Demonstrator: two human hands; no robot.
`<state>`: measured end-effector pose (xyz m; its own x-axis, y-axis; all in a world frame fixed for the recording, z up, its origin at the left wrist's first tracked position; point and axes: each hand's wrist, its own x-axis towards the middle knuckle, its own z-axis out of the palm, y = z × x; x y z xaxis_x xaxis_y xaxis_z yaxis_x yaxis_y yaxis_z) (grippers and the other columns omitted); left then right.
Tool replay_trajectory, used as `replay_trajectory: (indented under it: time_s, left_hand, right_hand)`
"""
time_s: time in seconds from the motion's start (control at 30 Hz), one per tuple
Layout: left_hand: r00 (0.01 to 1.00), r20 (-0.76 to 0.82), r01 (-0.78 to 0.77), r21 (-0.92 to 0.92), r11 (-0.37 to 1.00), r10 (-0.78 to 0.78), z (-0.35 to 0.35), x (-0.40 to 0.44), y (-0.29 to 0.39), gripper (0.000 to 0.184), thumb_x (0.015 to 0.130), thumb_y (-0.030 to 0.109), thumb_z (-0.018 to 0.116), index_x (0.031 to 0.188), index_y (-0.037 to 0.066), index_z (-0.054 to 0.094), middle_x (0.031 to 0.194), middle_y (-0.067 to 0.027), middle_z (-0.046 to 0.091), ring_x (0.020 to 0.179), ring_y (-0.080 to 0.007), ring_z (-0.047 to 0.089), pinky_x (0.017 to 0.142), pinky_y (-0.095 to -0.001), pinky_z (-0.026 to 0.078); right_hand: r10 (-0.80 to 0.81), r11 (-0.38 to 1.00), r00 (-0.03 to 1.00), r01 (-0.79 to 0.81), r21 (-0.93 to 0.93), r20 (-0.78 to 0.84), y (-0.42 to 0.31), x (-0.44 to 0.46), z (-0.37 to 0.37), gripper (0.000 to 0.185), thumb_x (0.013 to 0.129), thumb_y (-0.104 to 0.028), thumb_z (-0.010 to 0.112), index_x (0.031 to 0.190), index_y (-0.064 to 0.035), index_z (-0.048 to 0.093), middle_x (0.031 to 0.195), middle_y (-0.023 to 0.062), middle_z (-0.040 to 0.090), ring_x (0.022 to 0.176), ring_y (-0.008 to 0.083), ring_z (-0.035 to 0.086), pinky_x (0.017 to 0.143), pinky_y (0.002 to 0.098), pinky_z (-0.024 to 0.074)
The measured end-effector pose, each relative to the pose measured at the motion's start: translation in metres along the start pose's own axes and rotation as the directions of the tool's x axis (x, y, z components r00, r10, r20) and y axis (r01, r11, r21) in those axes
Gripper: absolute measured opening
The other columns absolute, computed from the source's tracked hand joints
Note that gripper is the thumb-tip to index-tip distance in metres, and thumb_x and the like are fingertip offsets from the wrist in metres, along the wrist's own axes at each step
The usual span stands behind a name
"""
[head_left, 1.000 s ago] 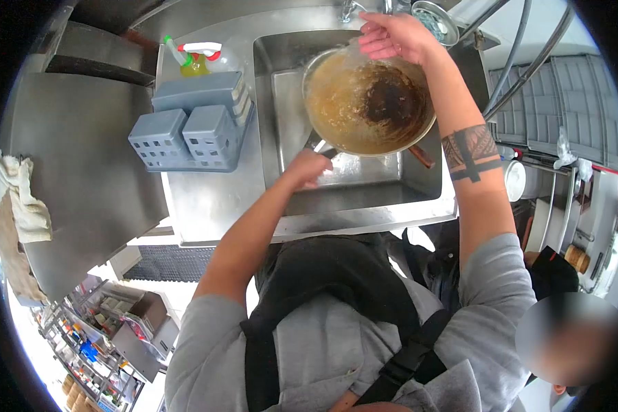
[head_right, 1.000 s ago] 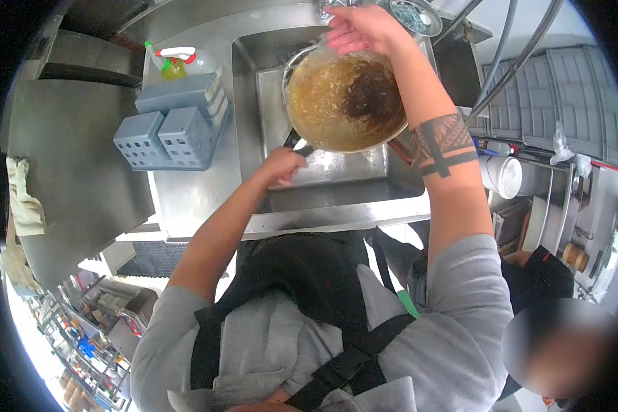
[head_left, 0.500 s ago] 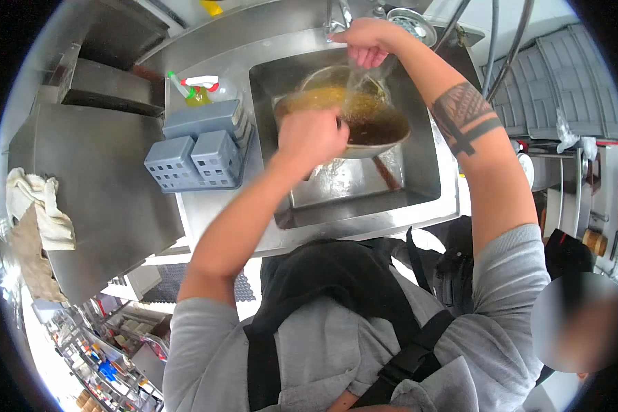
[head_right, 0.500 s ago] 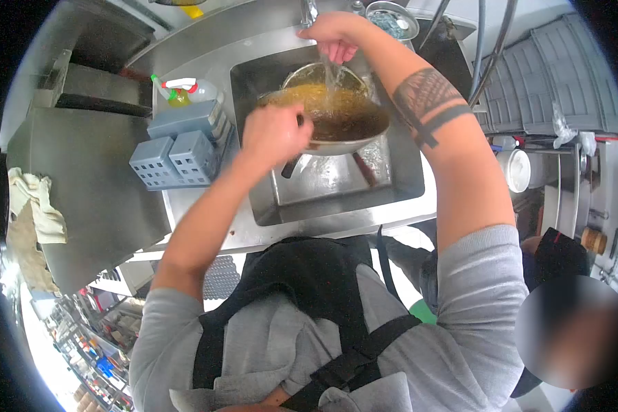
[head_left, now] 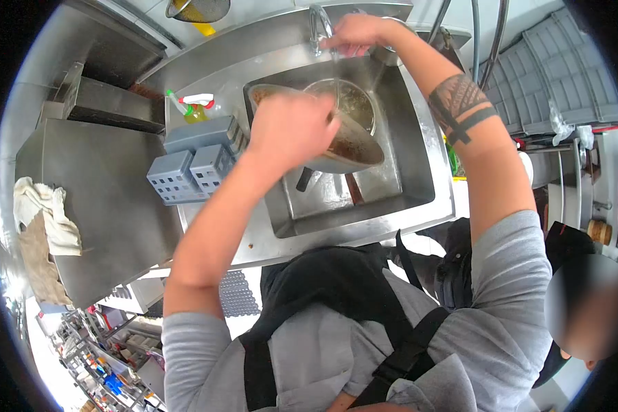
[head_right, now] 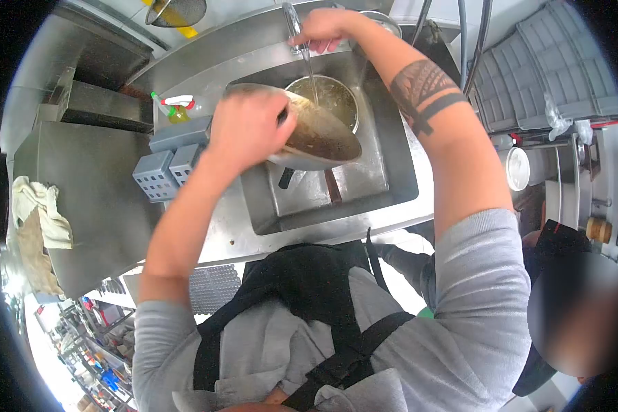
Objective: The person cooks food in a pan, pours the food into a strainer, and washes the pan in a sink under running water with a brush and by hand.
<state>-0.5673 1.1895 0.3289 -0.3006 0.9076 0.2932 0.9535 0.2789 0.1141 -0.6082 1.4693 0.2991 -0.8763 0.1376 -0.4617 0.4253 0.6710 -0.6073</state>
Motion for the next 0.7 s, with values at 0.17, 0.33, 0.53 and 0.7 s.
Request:
replay_trajectory:
  time_s: [0.17, 0.33, 0.53, 0.7]
  left_hand:
    - [0.972, -0.233, 0.020, 0.061, 0.998, -0.006, 0.080, -0.105, -0.020, 0.015, 0.080, 0.026, 0.071, 0.074, 0.015, 0.063, 0.064, -0.0046, 0.053, 0.055, -0.0255, 0.058, 0.054, -0.0383, 0.050]
    - [0.982, -0.169, 0.077, -0.059, 0.995, -0.086, 0.139, -0.163, -0.008, 0.015, 0.081, 0.029, 0.074, 0.078, 0.016, 0.066, 0.069, -0.0065, 0.060, 0.058, -0.0267, 0.060, 0.052, -0.0420, 0.050]
    - [0.968, -0.112, 0.208, -0.146, 0.967, -0.225, 0.159, -0.164, 0.022, 0.022, 0.088, 0.035, 0.068, 0.080, 0.015, 0.065, 0.073, -0.0094, 0.062, 0.057, -0.0319, 0.064, 0.054, -0.0459, 0.052]
    - [0.689, 0.598, 0.583, -0.124, 0.803, -0.409, 0.168, -0.153, 0.012, 0.046, 0.096, 0.046, 0.050, 0.122, 0.010, 0.064, 0.109, -0.0212, 0.070, 0.092, -0.0425, 0.069, 0.082, -0.0532, 0.054]
  right_hand:
    - [-0.071, 0.892, 0.994, 0.025, 0.452, 0.086, 0.038, 0.011, 0.048, 0.033, 0.092, -0.028, 0.066, 0.110, 0.0001, 0.068, 0.099, 0.0125, 0.071, 0.090, 0.0217, 0.071, 0.077, 0.0355, 0.0600]
    - [0.009, 0.525, 1.000, 0.007, 0.851, -0.013, 0.053, 0.027, 0.100, 0.038, 0.096, -0.023, 0.065, 0.121, 0.0068, 0.062, 0.107, 0.0192, 0.071, 0.092, 0.0284, 0.071, 0.083, 0.0429, 0.0613]
    - [-0.315, 0.849, 0.914, 0.151, -0.507, -0.256, 0.048, 0.038, 0.133, 0.027, 0.086, -0.018, 0.057, 0.093, 0.0027, 0.072, 0.088, 0.0243, 0.070, 0.084, 0.0329, 0.071, 0.079, 0.0435, 0.0572]
    - [-0.179, 0.850, 0.713, -0.234, -0.471, -0.678, -0.107, -0.131, 0.015, 0.029, 0.092, -0.027, 0.055, 0.100, -0.0045, 0.072, 0.093, 0.0187, 0.072, 0.095, 0.0341, 0.069, 0.086, 0.0486, 0.0542]
